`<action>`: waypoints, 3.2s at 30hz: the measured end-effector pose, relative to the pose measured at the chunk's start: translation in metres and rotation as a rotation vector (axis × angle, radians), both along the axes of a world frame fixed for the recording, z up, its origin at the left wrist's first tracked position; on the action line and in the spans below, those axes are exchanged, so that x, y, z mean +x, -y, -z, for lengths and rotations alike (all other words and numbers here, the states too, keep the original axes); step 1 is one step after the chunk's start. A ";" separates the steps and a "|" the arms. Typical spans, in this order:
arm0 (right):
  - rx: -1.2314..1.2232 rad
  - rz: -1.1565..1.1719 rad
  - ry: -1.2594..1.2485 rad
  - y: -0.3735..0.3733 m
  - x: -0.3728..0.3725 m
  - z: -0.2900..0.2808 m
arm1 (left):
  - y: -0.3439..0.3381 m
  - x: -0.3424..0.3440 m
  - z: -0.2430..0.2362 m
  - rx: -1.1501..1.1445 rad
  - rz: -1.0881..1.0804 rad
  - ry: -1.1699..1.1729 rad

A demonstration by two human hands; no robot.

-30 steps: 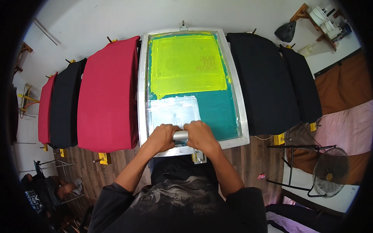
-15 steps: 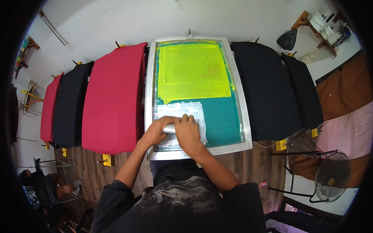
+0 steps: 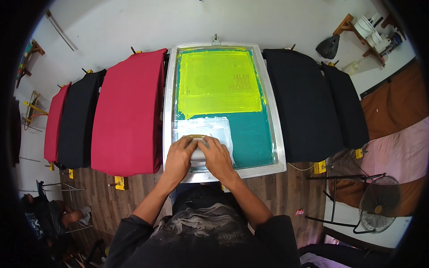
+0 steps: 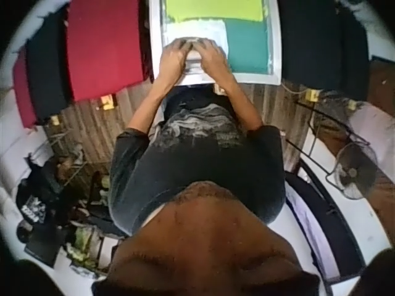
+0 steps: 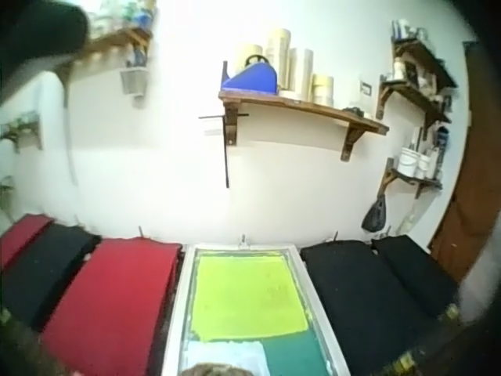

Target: Applying ink to a screen using a squeegee to print a design onto a t-shirt.

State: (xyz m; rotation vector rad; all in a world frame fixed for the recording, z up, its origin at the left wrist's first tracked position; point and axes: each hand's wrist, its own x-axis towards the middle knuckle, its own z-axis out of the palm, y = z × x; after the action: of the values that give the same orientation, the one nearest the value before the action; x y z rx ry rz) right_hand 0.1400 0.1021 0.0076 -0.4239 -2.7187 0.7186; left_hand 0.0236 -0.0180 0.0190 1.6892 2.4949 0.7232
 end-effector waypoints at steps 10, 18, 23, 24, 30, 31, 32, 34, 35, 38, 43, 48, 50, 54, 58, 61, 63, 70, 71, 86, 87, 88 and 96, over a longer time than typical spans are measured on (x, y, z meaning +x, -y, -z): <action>-0.049 0.027 0.155 0.014 0.048 -0.002 | 0.018 0.044 0.010 -0.126 0.083 -0.080; 0.050 0.040 0.031 0.001 0.016 -0.018 | -0.003 0.009 -0.007 0.041 0.042 0.106; 0.154 0.069 0.105 0.003 -0.002 -0.007 | -0.006 -0.009 0.005 0.052 0.037 0.247; 0.173 0.055 0.109 0.004 0.002 -0.005 | -0.002 -0.005 0.013 0.086 0.062 0.229; 0.104 0.008 0.241 0.032 0.035 -0.013 | 0.038 0.032 0.003 -0.018 0.078 0.261; 0.085 -0.006 0.264 0.033 0.037 -0.018 | 0.037 0.029 0.000 -0.024 0.082 0.282; 0.058 -0.009 0.248 0.029 0.034 -0.023 | 0.034 0.027 -0.006 -0.030 0.091 0.303; 0.059 0.000 0.218 0.017 0.021 -0.027 | 0.020 0.014 -0.013 0.011 0.091 0.278; 0.075 0.017 0.185 0.010 0.011 -0.030 | 0.012 0.005 -0.015 0.034 0.097 0.262; 0.098 0.007 0.202 -0.021 -0.024 -0.022 | -0.015 -0.028 -0.011 -0.026 0.043 0.304; 0.044 -0.042 0.249 -0.041 -0.037 -0.018 | -0.029 -0.045 0.004 -0.103 0.073 0.316; -0.019 -0.043 0.180 -0.010 -0.002 -0.021 | 0.001 -0.011 0.003 -0.129 0.050 0.381; -0.040 -0.025 0.182 0.001 0.015 -0.022 | 0.012 0.003 0.000 -0.133 0.079 0.393; -0.080 -0.059 0.343 0.002 0.022 -0.036 | 0.015 0.009 -0.020 -0.221 0.097 0.400; 0.024 -0.062 0.306 -0.025 -0.009 -0.038 | -0.007 -0.015 -0.012 -0.134 0.084 0.306; 0.070 -0.027 0.294 -0.042 -0.036 -0.030 | -0.028 -0.038 -0.005 -0.082 0.064 0.301; 0.068 -0.022 0.292 -0.041 -0.038 -0.023 | -0.030 -0.044 0.001 -0.090 0.059 0.305; 0.024 -0.046 0.306 0.005 0.020 -0.022 | 0.021 0.014 0.002 -0.061 0.099 0.330; 0.009 -0.052 0.357 0.011 0.027 -0.027 | 0.027 0.021 -0.002 -0.095 0.105 0.348; 0.062 -0.050 0.417 -0.046 -0.054 -0.033 | -0.033 -0.061 -0.008 -0.197 0.095 0.332; 0.042 -0.039 0.372 -0.037 -0.048 -0.031 | -0.025 -0.054 -0.004 -0.160 0.094 0.324; 0.059 -0.043 0.360 -0.027 -0.041 -0.023 | -0.013 -0.047 0.003 -0.106 0.103 0.315; -0.071 -0.095 0.416 0.016 0.027 -0.040 | 0.034 0.016 -0.027 -0.241 0.158 0.358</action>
State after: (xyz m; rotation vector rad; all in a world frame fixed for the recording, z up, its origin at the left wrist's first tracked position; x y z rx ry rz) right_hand 0.1675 0.0865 0.0476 -0.5128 -3.1264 0.8338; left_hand 0.0393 -0.0521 0.0457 1.4995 2.0867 0.6161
